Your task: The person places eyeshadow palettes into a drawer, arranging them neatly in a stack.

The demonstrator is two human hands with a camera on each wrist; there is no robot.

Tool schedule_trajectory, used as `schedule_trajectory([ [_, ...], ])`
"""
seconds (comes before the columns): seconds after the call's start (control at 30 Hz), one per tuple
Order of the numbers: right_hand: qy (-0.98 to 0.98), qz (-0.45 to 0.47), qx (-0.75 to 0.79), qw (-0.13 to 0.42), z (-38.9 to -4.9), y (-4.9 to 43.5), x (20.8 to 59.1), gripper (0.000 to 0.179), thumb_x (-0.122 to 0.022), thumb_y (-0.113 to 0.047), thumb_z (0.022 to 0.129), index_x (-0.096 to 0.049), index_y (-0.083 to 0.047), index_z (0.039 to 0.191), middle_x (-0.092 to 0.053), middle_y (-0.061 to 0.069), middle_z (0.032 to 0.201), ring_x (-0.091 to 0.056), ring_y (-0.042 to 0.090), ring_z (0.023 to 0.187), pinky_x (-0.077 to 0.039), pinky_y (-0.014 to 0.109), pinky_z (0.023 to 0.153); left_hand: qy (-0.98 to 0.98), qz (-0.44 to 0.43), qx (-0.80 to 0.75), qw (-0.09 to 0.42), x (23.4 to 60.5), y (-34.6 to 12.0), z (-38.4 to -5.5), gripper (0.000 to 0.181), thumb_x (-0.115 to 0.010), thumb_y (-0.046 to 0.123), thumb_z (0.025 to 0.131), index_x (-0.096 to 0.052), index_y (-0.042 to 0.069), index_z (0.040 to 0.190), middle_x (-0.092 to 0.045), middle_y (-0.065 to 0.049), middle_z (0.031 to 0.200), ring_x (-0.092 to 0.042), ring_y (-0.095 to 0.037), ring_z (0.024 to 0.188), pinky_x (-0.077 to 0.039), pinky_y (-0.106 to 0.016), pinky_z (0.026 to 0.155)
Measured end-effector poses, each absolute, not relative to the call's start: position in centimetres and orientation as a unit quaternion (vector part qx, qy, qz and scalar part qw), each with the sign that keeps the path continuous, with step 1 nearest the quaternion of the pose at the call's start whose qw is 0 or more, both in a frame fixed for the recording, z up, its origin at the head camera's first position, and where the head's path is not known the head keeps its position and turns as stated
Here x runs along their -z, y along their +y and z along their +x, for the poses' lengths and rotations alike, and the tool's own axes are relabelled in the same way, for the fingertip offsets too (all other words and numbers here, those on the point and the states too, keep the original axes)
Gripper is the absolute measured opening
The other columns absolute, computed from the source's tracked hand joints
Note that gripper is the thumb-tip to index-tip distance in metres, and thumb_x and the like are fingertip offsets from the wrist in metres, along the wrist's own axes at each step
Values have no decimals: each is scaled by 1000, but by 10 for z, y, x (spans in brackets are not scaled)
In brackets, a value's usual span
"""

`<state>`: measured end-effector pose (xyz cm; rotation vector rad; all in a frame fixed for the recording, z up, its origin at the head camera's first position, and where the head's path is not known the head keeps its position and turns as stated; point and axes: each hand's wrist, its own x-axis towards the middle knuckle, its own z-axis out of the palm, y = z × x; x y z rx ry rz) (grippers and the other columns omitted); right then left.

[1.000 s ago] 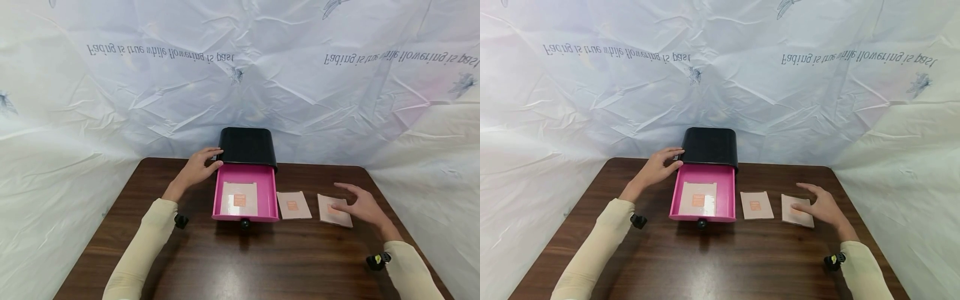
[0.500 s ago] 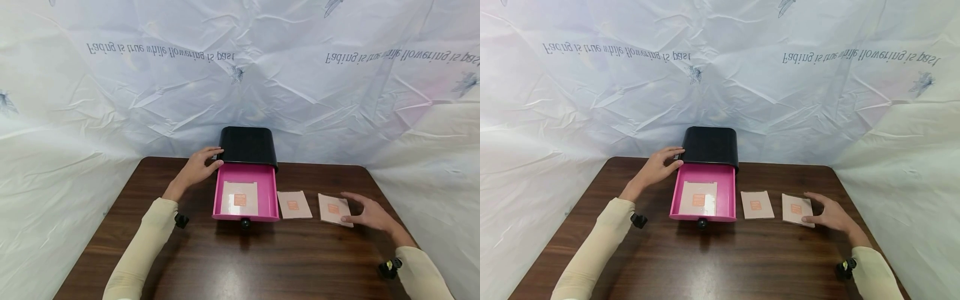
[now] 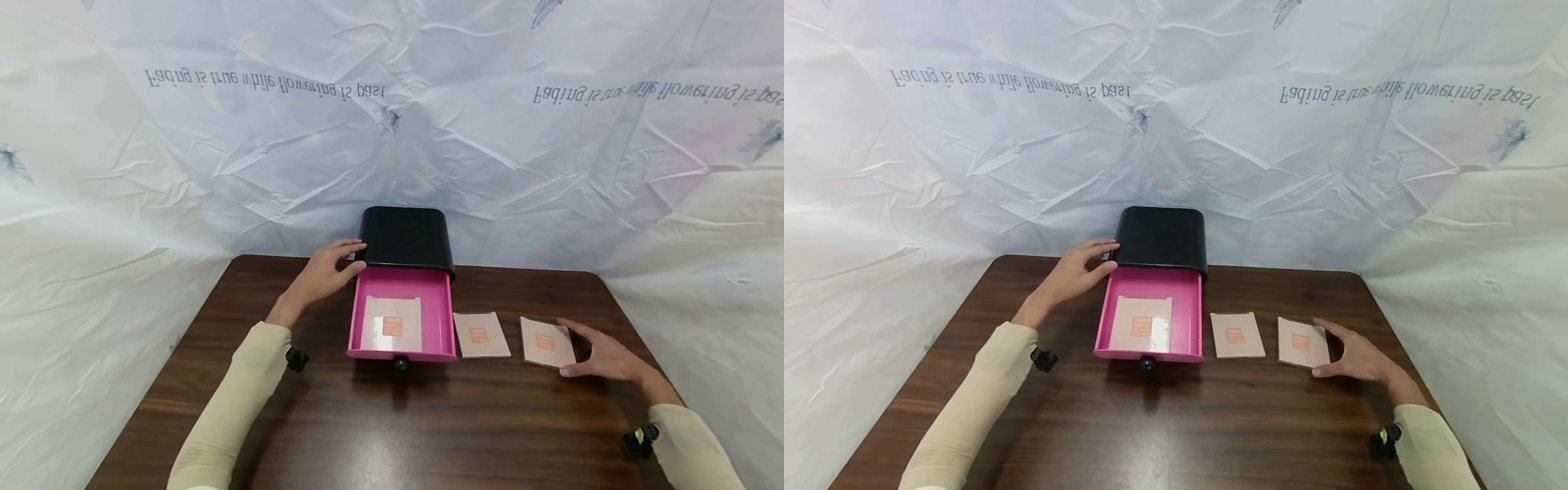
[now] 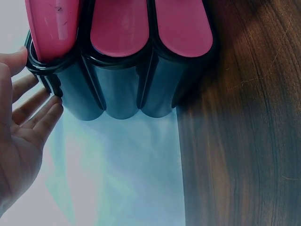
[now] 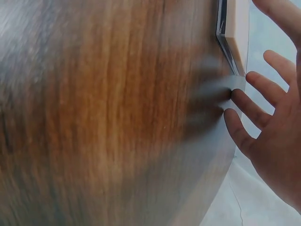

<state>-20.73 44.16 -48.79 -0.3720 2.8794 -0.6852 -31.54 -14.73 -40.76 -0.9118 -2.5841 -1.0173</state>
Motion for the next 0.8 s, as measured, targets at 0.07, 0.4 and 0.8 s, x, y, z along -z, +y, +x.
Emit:
schedule_trajectory([
  [0.07,960,-132,234,79,-209,442,489,113,-90,-45,75,-29,-4,160,-30,38,156,-31,62,138,-36,78,95,-879,-310,346,109,407,-147,-316,50,-62,36,103,-59,8,145,-52,-12,150,-61,-37,125,-49,-51,105],
  [0.4,954,-176,231,75,-213,443,492,116,-94,-40,71,-31,4,157,-31,39,155,-30,63,137,-34,78,98,-877,-316,344,116,408,-147,-317,50,-63,35,103,-59,8,144,-53,-13,149,-61,-36,124,-49,-52,104],
  [0.8,964,-163,197,68,-214,444,497,111,-91,-53,71,-40,1,154,-37,34,153,-35,59,136,-38,75,98,-878,-312,343,118,410,-147,-317,50,-63,37,103,-59,10,145,-52,-11,150,-61,-33,125,-49,-50,105],
])
